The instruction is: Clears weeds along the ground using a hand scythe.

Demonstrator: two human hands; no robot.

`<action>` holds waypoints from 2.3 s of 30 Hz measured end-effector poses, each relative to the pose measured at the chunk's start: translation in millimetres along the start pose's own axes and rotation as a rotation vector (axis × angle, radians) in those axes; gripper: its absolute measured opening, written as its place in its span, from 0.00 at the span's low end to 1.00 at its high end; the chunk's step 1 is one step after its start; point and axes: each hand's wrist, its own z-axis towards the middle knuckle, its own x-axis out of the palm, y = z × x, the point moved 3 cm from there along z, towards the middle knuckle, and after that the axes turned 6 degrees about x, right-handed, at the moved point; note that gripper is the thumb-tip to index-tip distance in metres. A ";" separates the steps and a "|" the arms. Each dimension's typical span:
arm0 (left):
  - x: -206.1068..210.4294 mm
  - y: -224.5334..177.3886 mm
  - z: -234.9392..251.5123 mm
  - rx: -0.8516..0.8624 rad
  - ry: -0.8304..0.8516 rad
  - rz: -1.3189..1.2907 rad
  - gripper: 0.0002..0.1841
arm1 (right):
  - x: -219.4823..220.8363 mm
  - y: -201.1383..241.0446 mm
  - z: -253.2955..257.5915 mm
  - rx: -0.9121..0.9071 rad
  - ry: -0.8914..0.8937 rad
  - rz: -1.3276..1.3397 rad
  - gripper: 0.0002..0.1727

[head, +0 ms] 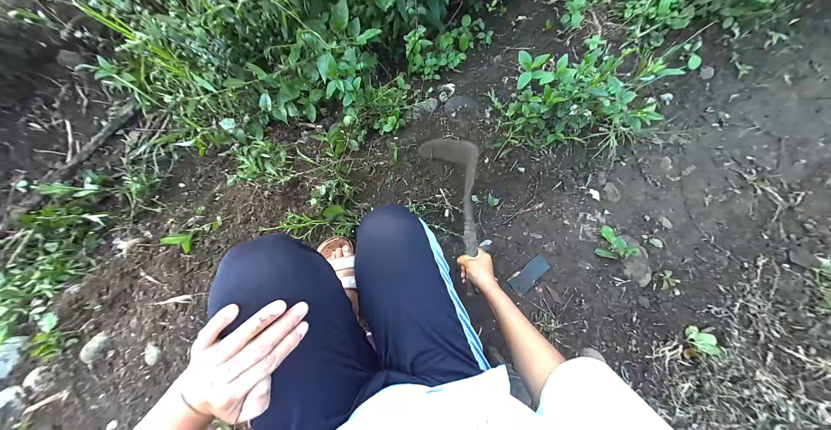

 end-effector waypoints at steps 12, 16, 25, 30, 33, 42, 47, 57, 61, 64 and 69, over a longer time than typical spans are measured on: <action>1.7 1.2 0.8 -0.005 0.004 0.028 0.34 | 29.4 -8.9 2.6 0.112 0.160 -0.010 0.11; 0.2 0.0 -3.6 -0.013 0.011 0.017 0.34 | -5.4 -5.8 7.3 0.052 0.091 -0.008 0.14; 4.0 2.2 0.3 -0.001 0.005 0.022 0.34 | 25.0 54.3 5.7 -0.015 0.029 0.406 0.06; 1.9 3.1 -3.1 -0.011 -0.006 0.017 0.34 | 8.2 -28.0 -6.8 0.082 0.154 -0.322 0.19; -0.3 0.5 -5.5 -0.024 -0.007 0.017 0.34 | -14.2 -46.0 -9.6 0.037 0.140 -0.406 0.19; 2.8 1.5 -4.0 -0.023 -0.004 0.010 0.34 | 12.1 69.0 -26.0 -0.249 -0.001 0.279 0.07; 3.2 1.1 -2.1 -0.018 0.003 0.022 0.34 | 61.9 59.8 -23.8 -0.248 -0.024 -0.034 0.18; -7.0 -4.2 10.3 -0.028 0.068 0.057 0.27 | -3.0 29.2 -27.0 -0.230 0.013 -0.480 0.22; -2.8 -1.8 74.4 -0.097 0.311 0.143 0.15 | -48.7 110.5 -23.8 -0.348 -0.100 -0.407 0.29; 6.8 0.7 140.4 -0.060 0.266 0.091 0.12 | -70.1 193.6 -44.0 -0.371 -0.162 -0.280 0.27; 21.7 -9.7 240.3 0.008 0.170 -0.119 0.11 | -70.9 281.7 -84.1 -0.515 -0.273 0.153 0.21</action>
